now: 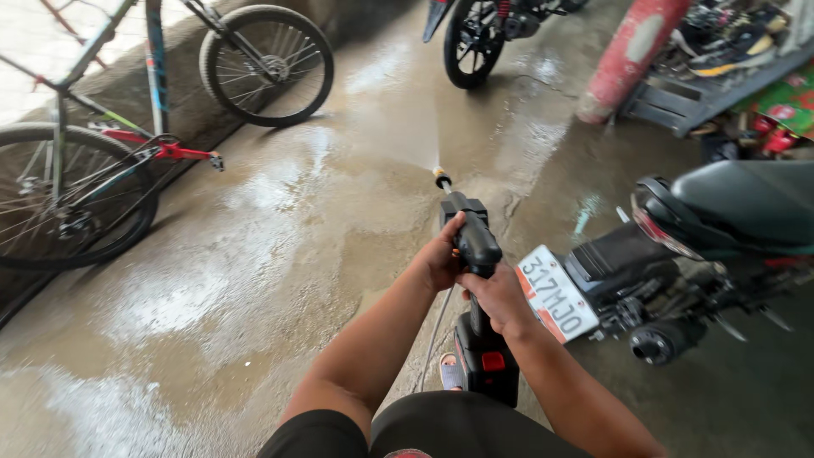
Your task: The person holds a cordless pressure washer with both hands and sprays water across a concrete floor, moving between parked motorcycles and bicycles.
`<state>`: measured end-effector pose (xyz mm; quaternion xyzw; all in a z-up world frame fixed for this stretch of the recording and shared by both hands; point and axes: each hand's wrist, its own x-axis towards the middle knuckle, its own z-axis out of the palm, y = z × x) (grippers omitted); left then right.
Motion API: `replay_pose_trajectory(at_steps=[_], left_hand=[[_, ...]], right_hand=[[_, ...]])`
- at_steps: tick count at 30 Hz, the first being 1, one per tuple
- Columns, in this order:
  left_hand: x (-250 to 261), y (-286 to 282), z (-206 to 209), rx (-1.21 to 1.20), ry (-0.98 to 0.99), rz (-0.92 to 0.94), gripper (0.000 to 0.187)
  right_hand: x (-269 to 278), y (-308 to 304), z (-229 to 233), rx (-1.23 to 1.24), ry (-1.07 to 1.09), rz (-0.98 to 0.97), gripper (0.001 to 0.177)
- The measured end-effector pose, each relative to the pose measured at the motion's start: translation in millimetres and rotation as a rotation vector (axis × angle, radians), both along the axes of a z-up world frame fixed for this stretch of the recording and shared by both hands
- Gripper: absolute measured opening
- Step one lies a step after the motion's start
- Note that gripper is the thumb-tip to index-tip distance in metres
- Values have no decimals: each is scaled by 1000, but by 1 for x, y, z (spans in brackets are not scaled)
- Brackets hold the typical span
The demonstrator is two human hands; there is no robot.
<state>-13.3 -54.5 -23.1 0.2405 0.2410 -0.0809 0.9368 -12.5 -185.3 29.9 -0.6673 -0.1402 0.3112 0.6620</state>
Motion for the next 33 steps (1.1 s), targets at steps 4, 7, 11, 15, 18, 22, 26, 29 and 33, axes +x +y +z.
replay_pose_trajectory(at_steps=[4, 7, 11, 15, 18, 22, 26, 29, 33], left_hand=[[17, -27, -3, 60, 45, -109, 64], [26, -46, -1, 67, 53, -158, 63], [35, -66, 0, 55, 49, -216, 61], [42, -81, 1, 69, 60, -252, 59], [46, -92, 1, 84, 35, -331, 60], [49, -103, 4, 109, 73, -390, 63], [52, -114, 3, 91, 73, -398, 63], [54, -119, -1, 63, 53, -434, 63], [54, -120, -3, 61, 67, -456, 63]], right_hand=[[4, -24, -9, 9, -23, -122, 22], [4, -41, -6, -7, -11, -206, 24], [2, -56, -1, 3, 13, -279, 27], [0, -70, 0, 9, -19, -313, 27], [0, -78, -3, -11, -3, -389, 27], [-1, -87, -7, 17, 31, -437, 30], [-2, -95, -7, 68, 9, -445, 31], [-4, -99, -8, 73, -14, -464, 31], [-7, -100, -8, 97, -41, -447, 30]])
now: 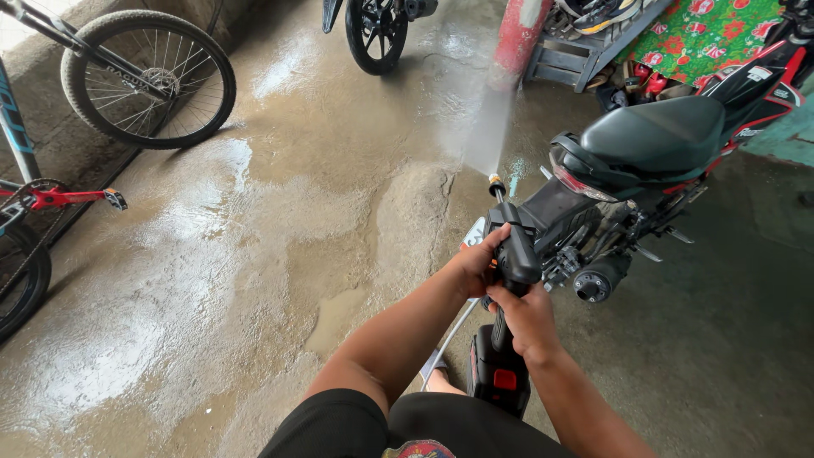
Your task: The person holds a cordless pressure washer with both hands and sprays water across a concrete floor, moving between parked motorcycles and bicycles.
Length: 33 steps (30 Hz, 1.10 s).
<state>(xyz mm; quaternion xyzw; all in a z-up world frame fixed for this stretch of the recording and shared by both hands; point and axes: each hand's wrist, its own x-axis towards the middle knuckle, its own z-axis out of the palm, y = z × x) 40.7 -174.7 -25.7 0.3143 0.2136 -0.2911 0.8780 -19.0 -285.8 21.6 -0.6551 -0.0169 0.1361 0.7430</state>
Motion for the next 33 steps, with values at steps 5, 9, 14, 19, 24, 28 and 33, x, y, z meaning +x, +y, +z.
replay_pose_trajectory(at_steps=[5, 9, 14, 19, 24, 28, 33], left_hand=[[0, 3, -1, 19, 4, 11, 65], [-3, 5, 3, 29, 9, 19, 64], [-8, 8, 9, 65, 18, 42, 62], [-6, 13, 7, 70, 36, 51, 60], [5, 25, 3, 39, 12, 60, 60], [17, 36, -3, 27, -3, 76, 63], [42, 43, -5, 12, -30, 112, 65]], right_hand=[[-1, 6, 4, -47, 50, -43, 29], [-3, 9, 10, -53, 78, -38, 30], [-5, 13, 17, -72, 118, -13, 33], [-3, 16, 14, -95, 97, -13, 32], [11, 25, 6, -74, 100, 6, 31], [24, 33, 3, -71, 41, 36, 32], [48, 42, 1, -36, -17, 80, 31]])
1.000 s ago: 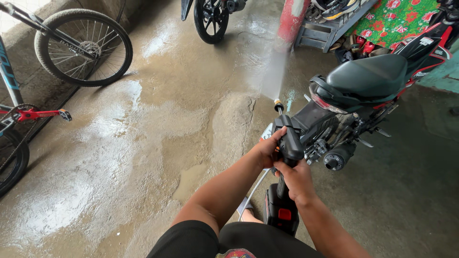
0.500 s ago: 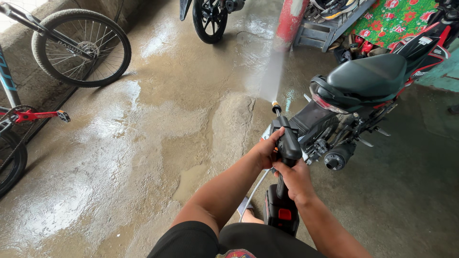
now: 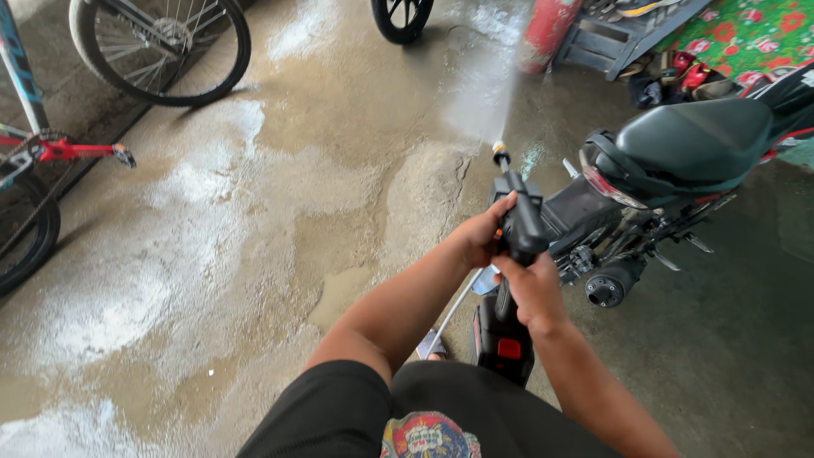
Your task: The person holds a cordless pressure washer with both hands and sprays water across a concrete floor, moving between parked motorcycles and bicycles.
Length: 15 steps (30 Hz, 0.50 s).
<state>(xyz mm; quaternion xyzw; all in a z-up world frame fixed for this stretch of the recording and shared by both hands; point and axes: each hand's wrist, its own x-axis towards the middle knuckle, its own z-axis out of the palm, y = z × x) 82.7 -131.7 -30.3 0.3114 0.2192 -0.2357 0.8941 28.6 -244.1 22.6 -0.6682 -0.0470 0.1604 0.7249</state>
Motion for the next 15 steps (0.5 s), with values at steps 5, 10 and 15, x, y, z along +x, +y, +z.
replay_pose_trajectory(at_steps=[5, 10, 15], left_hand=[[26, 5, 6, -10, -62, 29, 70], [37, 19, 16, 38, -54, 44, 75], [50, 23, 15, -4, -91, 63, 75]], right_hand=[[25, 5, 3, -87, -45, -2, 28], [41, 16, 12, -37, -44, 35, 28], [54, 21, 15, -36, -66, 52, 30]])
